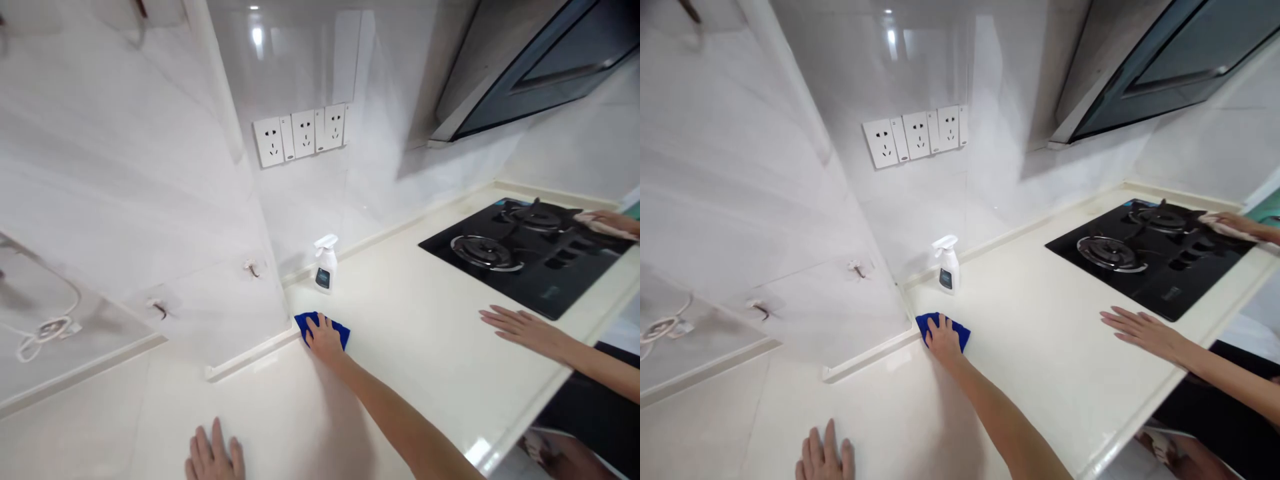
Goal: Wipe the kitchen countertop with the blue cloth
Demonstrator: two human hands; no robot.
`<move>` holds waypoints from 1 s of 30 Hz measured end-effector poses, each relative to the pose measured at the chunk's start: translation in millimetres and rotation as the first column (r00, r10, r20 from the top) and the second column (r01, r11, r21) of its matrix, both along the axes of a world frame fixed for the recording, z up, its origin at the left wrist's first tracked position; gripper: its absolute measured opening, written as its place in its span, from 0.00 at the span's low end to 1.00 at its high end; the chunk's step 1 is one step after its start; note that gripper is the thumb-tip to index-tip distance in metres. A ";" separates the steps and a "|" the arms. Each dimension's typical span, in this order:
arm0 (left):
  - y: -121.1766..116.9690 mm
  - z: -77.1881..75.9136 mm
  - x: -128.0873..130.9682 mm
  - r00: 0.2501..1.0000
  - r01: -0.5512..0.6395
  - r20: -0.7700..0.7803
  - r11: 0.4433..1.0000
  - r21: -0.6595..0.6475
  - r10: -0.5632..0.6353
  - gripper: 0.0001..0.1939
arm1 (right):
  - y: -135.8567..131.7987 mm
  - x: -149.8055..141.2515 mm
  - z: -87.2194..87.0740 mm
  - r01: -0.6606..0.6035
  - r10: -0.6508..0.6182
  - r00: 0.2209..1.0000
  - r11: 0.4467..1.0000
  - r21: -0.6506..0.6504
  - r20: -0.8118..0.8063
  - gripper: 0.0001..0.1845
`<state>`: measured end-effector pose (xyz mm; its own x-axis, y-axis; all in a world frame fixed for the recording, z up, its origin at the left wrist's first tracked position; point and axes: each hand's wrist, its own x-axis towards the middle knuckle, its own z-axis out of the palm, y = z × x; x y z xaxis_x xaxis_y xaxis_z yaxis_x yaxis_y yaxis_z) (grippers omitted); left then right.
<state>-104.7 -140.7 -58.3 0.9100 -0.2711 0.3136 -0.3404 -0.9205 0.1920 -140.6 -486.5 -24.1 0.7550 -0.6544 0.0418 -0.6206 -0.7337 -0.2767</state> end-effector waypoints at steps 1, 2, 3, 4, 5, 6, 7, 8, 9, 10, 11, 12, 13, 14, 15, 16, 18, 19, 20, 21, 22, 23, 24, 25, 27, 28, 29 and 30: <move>-0.6 1.6 -0.7 1.000 0.010 -0.001 1.000 0.000 -0.010 0.31 | 8.1 -13.2 -0.6 0.002 -0.002 1.000 1.000 -0.003 -0.004 0.24; -1.0 3.0 -1.4 1.000 0.018 0.001 1.000 0.000 -0.018 0.32 | 17.5 -25.5 -1.2 0.003 -0.003 1.000 1.000 -0.006 -0.008 0.25; -1.3 4.2 -2.0 1.000 0.022 0.007 1.000 -0.004 -0.022 0.32 | 28.6 -36.7 -2.1 -0.001 0.000 1.000 1.000 -0.008 -0.012 0.25; -1.4 4.9 -2.7 1.000 0.023 0.015 1.000 -0.008 -0.023 0.32 | 41.2 -46.6 -3.5 -0.010 0.010 1.000 1.000 -0.011 -0.014 0.25; -1.4 5.1 -3.2 0.999 0.025 0.021 1.000 -0.011 -0.025 0.32 | 55.1 -55.4 -5.5 -0.026 0.025 1.000 1.000 -0.014 -0.017 0.25; -1.3 4.9 -3.5 0.999 0.028 0.029 1.000 -0.014 -0.028 0.32 | 69.8 -63.1 -8.4 -0.048 0.048 0.999 0.999 -0.017 -0.016 0.25; -1.0 4.2 -3.6 0.999 0.032 0.040 0.999 -0.017 -0.032 0.33 | 84.4 -69.7 -12.1 -0.077 0.077 0.997 0.997 -0.018 -0.009 0.25; -0.5 3.1 -3.5 0.998 0.036 0.055 0.999 -0.019 -0.035 0.33 | 97.8 -75.4 -16.3 -0.112 0.112 0.994 0.994 -0.019 0.007 0.25; 0.1 1.7 -3.3 0.997 0.040 0.071 0.999 -0.022 -0.039 0.33 | 109.0 -80.2 -20.8 -0.154 0.155 0.988 0.988 -0.018 0.029 0.26; 0.9 0.3 -2.8 0.996 0.045 0.082 0.999 -0.023 -0.043 0.33 | 117.0 -84.4 -25.0 -0.200 0.201 0.978 0.980 -0.015 0.053 0.26; 1.7 -1.1 -2.4 0.995 0.049 0.086 0.999 -0.023 -0.046 0.33 | 121.2 -87.9 -28.3 -0.249 0.250 0.965 0.968 -0.013 0.077 0.27; 2.6 -2.2 -1.9 0.996 0.051 0.081 0.998 -0.022 -0.049 0.33 | 121.2 -90.8 -30.3 -0.296 0.297 0.950 0.955 -0.015 0.097 0.27; 3.5 -3.1 -1.5 0.996 0.052 0.069 0.998 -0.019 -0.050 0.32 | 117.1 -93.2 -30.9 -0.331 0.331 0.937 0.943 -0.025 0.108 0.27; 4.3 -3.6 -1.3 0.997 0.051 0.056 0.999 -0.015 -0.050 0.32 | 109.4 -95.0 -30.1 -0.337 0.339 0.934 0.941 -0.041 0.113 0.26; 4.9 -3.9 -1.3 0.998 0.052 0.049 0.999 -0.011 -0.051 0.32 | 98.9 -96.3 -28.2 -0.308 0.314 0.942 0.949 -0.063 0.116 0.25; 5.4 -4.1 -1.4 0.998 0.052 0.047 0.999 -0.008 -0.051 0.31 | 86.8 -97.1 -25.6 -0.250 0.258 0.959 0.965 -0.086 0.117 0.24; 5.8 -4.5 -2.0 0.997 0.055 0.057 0.998 -0.010 -0.054 0.31 | 62.1 -96.4 -19.4 -0.073 0.087 0.989 0.990 -0.119 0.120 0.23; 5.7 -4.9 -2.4 0.997 0.053 0.061 0.998 -0.015 -0.052 0.30 | 51.9 -94.6 -16.5 0.017 -0.001 0.993 0.992 -0.127 0.121 0.24; 5.5 -5.4 -2.8 0.997 0.054 0.061 0.998 -0.020 -0.053 0.30 | 44.4 -91.6 -14.0 0.090 -0.075 0.990 0.987 -0.132 0.119 0.25; 5.3 -6.0 -3.2 0.997 0.055 0.059 0.998 -0.027 -0.053 0.30 | 40.4 -87.2 -12.0 0.146 -0.131 0.985 0.980 -0.137 0.115 0.27; 5.1 -6.7 -3.5 0.997 0.056 0.054 0.998 -0.033 -0.055 0.29 | 40.1 -81.4 -10.7 0.190 -0.176 0.979 0.971 -0.142 0.107 0.28; 4.9 -7.4 -3.8 0.997 0.057 0.052 0.998 -0.040 -0.055 0.29 | 43.8 -74.0 -10.0 0.218 -0.205 0.974 0.965 -0.147 0.096 0.29; 4.8 -8.0 -4.1 0.997 0.059 0.052 0.997 -0.047 -0.057 0.29 | 51.3 -65.3 -9.9 0.225 -0.215 0.973 0.962 -0.152 0.082 0.30; 4.7 -8.5 -4.4 0.997 0.061 0.055 0.997 -0.054 -0.058 0.28 | 62.3 -55.4 -10.3 0.212 -0.204 0.977 0.965 -0.155 0.065 0.30; 4.6 -9.3 -5.1 0.996 0.068 0.069 0.996 -0.064 -0.064 0.28 | 92.5 -32.9 -12.6 0.137 -0.134 0.991 0.978 -0.155 0.028 0.29; 4.6 -9.8 -5.4 0.995 0.072 0.077 0.995 -0.067 -0.067 0.28 | 110.5 -20.8 -14.0 0.088 -0.087 0.996 0.985 -0.151 0.010 0.29; 4.6 -10.5 -5.7 0.994 0.076 0.083 0.995 -0.069 -0.070 0.28 | 129.4 -8.6 -15.3 0.032 -0.034 0.999 0.990 -0.141 -0.009 0.29; 4.8 -11.4 -5.9 0.994 0.078 0.087 0.995 -0.070 -0.071 0.27 | 148.4 3.5 -16.3 -0.029 0.026 0.999 0.992 -0.121 -0.029 0.29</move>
